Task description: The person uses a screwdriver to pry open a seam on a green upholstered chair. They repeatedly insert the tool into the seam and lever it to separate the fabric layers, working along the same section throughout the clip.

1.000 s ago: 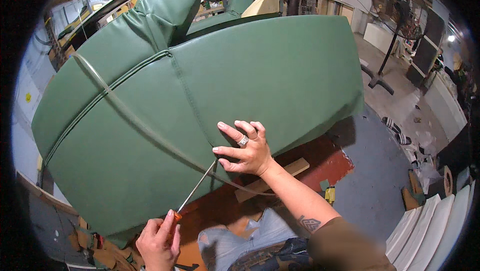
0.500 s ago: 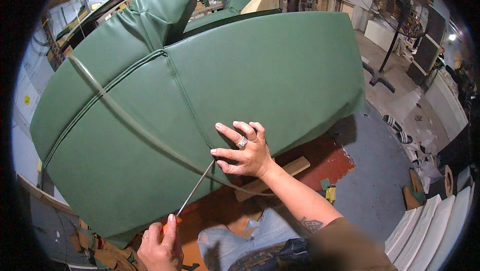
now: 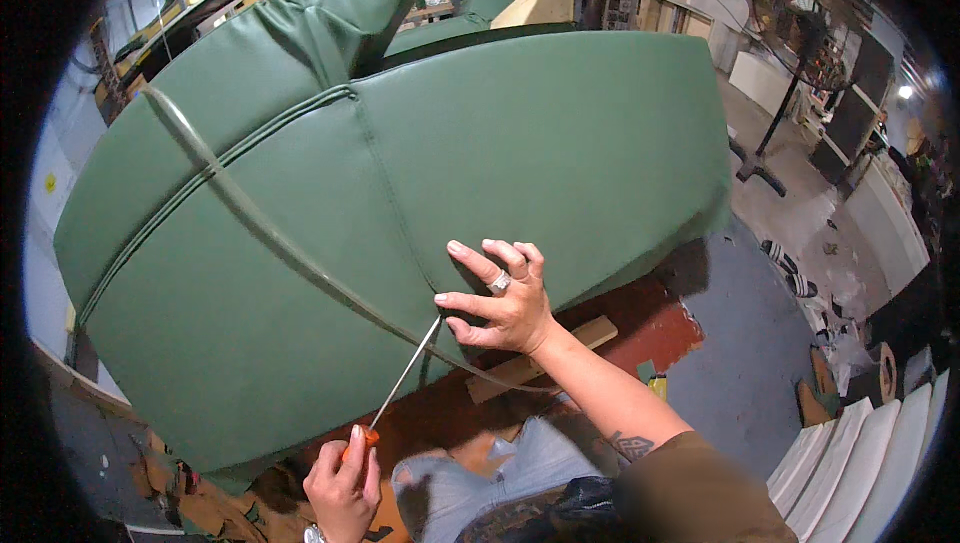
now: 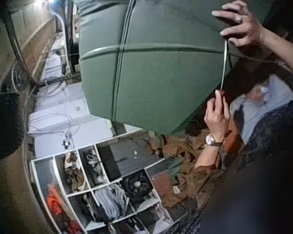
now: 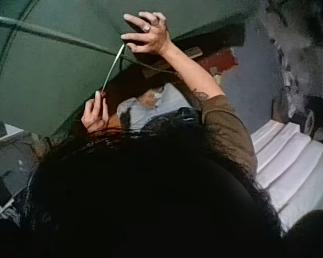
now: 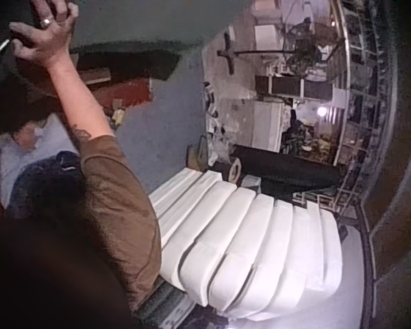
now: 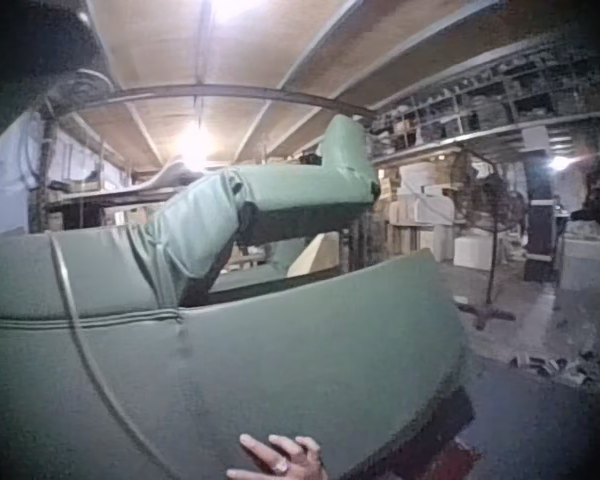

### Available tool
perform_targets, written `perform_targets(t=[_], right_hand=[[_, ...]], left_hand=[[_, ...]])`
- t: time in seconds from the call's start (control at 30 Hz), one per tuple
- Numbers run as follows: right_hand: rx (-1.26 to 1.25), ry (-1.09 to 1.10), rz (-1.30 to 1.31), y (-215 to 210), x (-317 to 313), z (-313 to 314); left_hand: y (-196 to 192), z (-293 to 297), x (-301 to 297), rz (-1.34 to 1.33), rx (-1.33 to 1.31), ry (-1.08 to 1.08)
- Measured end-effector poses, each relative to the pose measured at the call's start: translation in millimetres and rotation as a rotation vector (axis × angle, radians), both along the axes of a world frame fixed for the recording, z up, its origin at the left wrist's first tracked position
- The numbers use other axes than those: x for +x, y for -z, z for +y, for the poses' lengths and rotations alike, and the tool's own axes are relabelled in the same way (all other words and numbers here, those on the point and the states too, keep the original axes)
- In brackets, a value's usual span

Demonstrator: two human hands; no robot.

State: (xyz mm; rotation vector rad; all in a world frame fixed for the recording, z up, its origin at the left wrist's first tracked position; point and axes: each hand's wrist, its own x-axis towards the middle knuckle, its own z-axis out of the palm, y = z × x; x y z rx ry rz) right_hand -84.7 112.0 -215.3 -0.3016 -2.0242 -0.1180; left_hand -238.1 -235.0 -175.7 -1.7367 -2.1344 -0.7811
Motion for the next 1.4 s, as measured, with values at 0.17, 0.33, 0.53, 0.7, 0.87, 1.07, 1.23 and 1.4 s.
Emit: perform_targets(t=[0.17,0.33,0.53,0.7,0.87,1.07,1.23,1.4], right_hand=[[0.004,-0.008,0.008,-1,-1,-1],[-0.001,0.001,0.004,0,0,-1],[0.003,-0.003,0.008,1,-1,1],[-0.014,-0.016,0.035,1,-2,0],[-0.058,-0.019,0.015,3,-1,0],[-0.042,-0.013,0.011,2,-1,0],[-0.018,0.0,0.002,2,-2,0],[-0.003,0.005,-0.007,1,-2,-1]], left_hand=[[-17,2,0,0.131,-0.028,-0.013],[-48,5,-5,0.275,-0.062,0.006],[-75,6,-17,0.398,-0.142,0.023],[-47,6,-9,0.486,-0.068,0.04],[-24,6,-25,0.319,-0.084,0.098],[-10,12,-35,-0.119,-0.028,0.088],[-7,12,-35,-0.344,-0.016,0.026],[-1,14,-46,-0.388,0.002,0.091]])
